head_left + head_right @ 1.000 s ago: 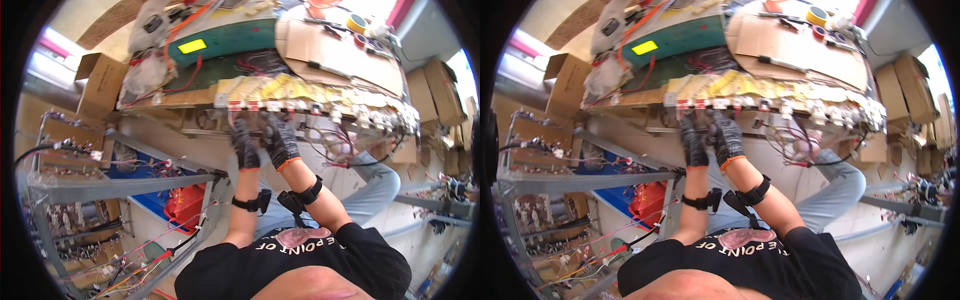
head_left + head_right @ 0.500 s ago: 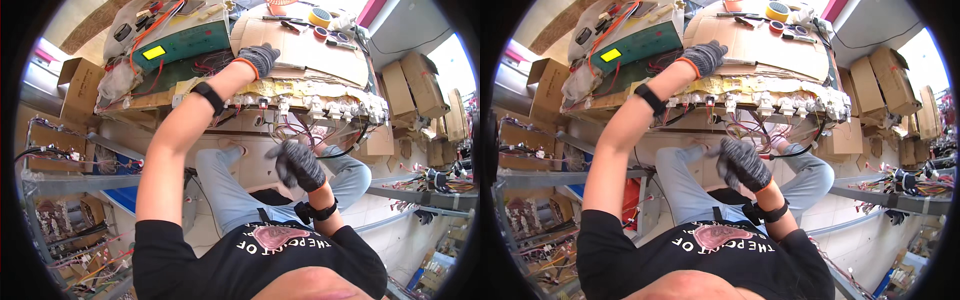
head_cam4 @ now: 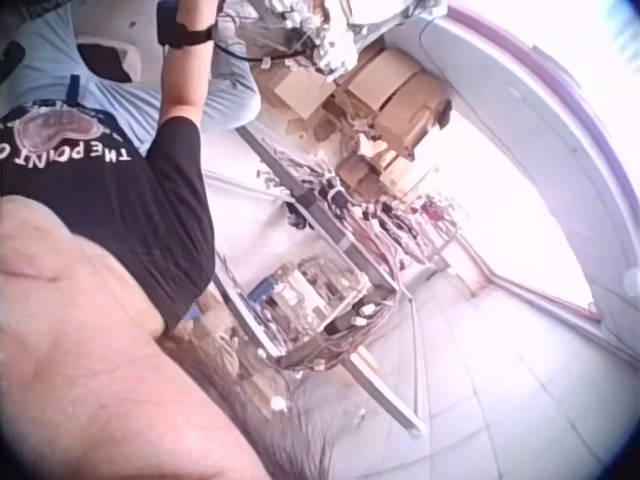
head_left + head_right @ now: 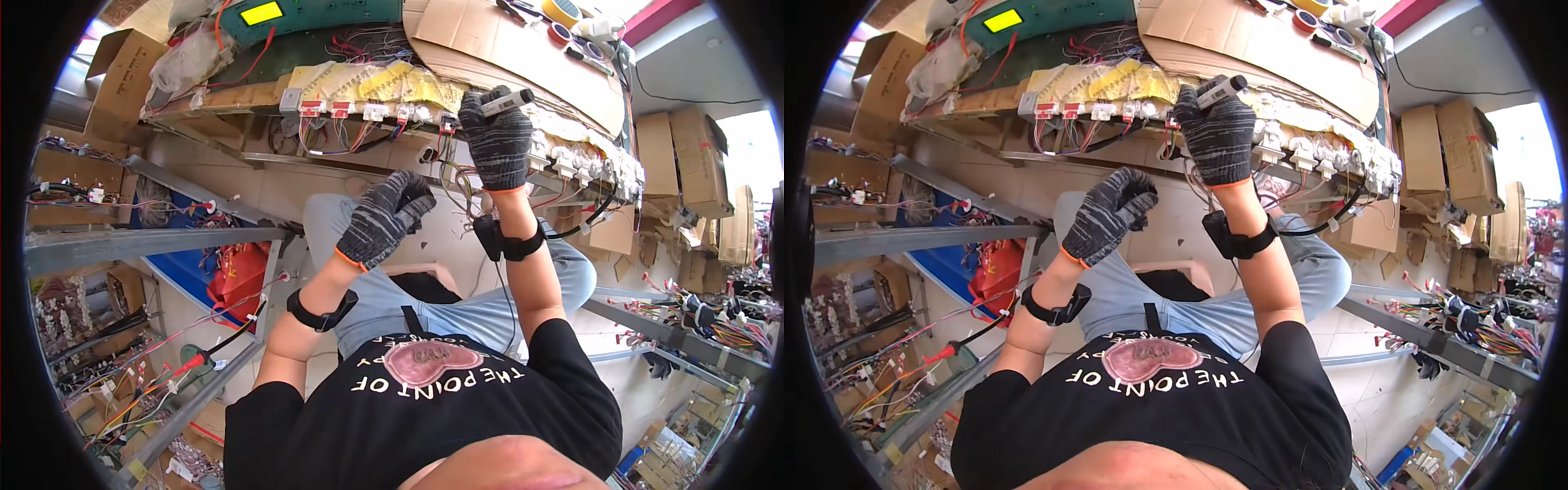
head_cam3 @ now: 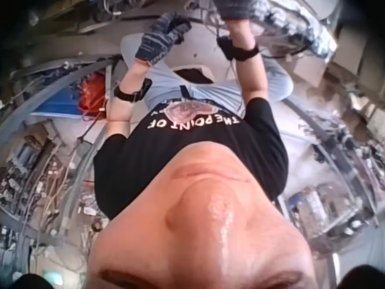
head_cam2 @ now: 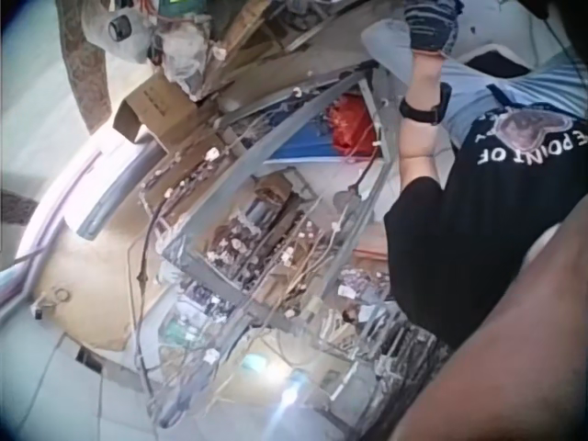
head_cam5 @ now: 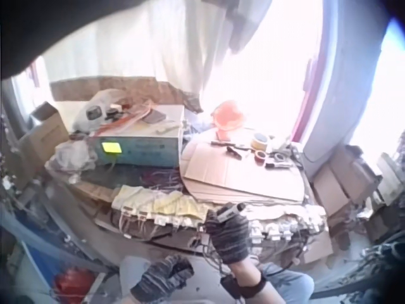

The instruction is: Connecting and organizing multiple colored wires into a large cable harness on an assembly board.

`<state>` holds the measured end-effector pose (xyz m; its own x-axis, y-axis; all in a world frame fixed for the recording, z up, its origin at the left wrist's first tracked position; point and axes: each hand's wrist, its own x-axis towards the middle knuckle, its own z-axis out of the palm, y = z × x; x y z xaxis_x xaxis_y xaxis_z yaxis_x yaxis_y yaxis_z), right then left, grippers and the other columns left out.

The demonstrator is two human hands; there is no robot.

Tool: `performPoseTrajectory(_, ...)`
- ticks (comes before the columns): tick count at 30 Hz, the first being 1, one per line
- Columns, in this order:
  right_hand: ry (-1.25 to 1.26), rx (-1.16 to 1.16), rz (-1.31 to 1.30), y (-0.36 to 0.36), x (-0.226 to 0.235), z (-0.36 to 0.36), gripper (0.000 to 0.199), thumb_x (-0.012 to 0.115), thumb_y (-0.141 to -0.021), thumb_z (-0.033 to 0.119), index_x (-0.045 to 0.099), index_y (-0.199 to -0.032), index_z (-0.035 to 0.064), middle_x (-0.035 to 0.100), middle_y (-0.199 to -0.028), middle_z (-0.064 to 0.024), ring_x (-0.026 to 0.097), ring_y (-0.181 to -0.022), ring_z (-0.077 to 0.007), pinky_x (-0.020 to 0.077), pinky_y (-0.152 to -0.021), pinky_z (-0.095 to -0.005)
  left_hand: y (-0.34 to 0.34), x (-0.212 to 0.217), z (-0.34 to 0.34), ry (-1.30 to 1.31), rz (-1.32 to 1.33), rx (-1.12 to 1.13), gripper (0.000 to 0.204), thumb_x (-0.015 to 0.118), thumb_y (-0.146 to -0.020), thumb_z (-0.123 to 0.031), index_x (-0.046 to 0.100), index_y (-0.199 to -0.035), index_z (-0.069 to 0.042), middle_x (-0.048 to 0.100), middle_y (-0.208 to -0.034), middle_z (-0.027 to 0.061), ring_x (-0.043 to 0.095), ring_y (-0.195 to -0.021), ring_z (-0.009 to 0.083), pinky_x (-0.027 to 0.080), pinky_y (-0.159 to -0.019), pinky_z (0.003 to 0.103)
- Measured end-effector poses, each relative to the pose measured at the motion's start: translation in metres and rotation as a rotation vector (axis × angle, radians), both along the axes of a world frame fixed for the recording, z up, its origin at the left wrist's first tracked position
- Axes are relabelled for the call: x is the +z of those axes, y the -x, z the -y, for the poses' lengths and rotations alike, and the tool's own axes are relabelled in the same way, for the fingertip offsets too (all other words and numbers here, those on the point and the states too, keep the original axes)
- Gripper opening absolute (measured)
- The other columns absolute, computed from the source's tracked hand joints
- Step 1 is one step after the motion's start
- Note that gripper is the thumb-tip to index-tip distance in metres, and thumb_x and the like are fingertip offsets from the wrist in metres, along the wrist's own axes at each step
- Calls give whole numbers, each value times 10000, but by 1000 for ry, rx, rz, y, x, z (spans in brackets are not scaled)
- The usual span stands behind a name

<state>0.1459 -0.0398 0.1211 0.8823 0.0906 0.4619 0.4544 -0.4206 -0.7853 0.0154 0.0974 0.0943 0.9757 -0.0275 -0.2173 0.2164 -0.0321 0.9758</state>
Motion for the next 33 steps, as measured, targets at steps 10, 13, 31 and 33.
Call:
performPoseTrajectory(10,-157,99,-215,20,7,10,211,645,-794,144,516,-673,29,558,-562,-43,497,-500,-96,402,-478,-256,-43,-3,0,-298,627,185,191,607,-783,-27,591,-970,10,601,-827,73,586,-752,136,476,-672,263)
performPoseTrajectory(13,-196,75,-327,31,14,4,195,661,-790,165,559,-716,17,584,-590,-52,501,-508,-91,401,-490,-244,-48,15,9,-284,710,203,199,620,-765,-27,611,-961,3,607,-854,96,591,-779,165,476,-707,283)
performPoseTrajectory(31,461,426,123,79,-63,48,186,487,-868,196,613,-823,67,537,-643,-72,532,-588,-161,427,-583,-316,-59,-61,-82,-374,947,873,362,376,-908,-162,362,-1234,-4,453,-1203,182,485,-1057,263,428,-884,341)
performPoseTrajectory(33,422,457,105,87,-60,28,183,504,-859,218,618,-824,79,559,-699,-82,544,-632,-195,435,-609,-336,-70,-159,-88,443,699,757,341,301,-932,-133,383,-1226,19,475,-1188,136,492,-1036,208,421,-894,307)
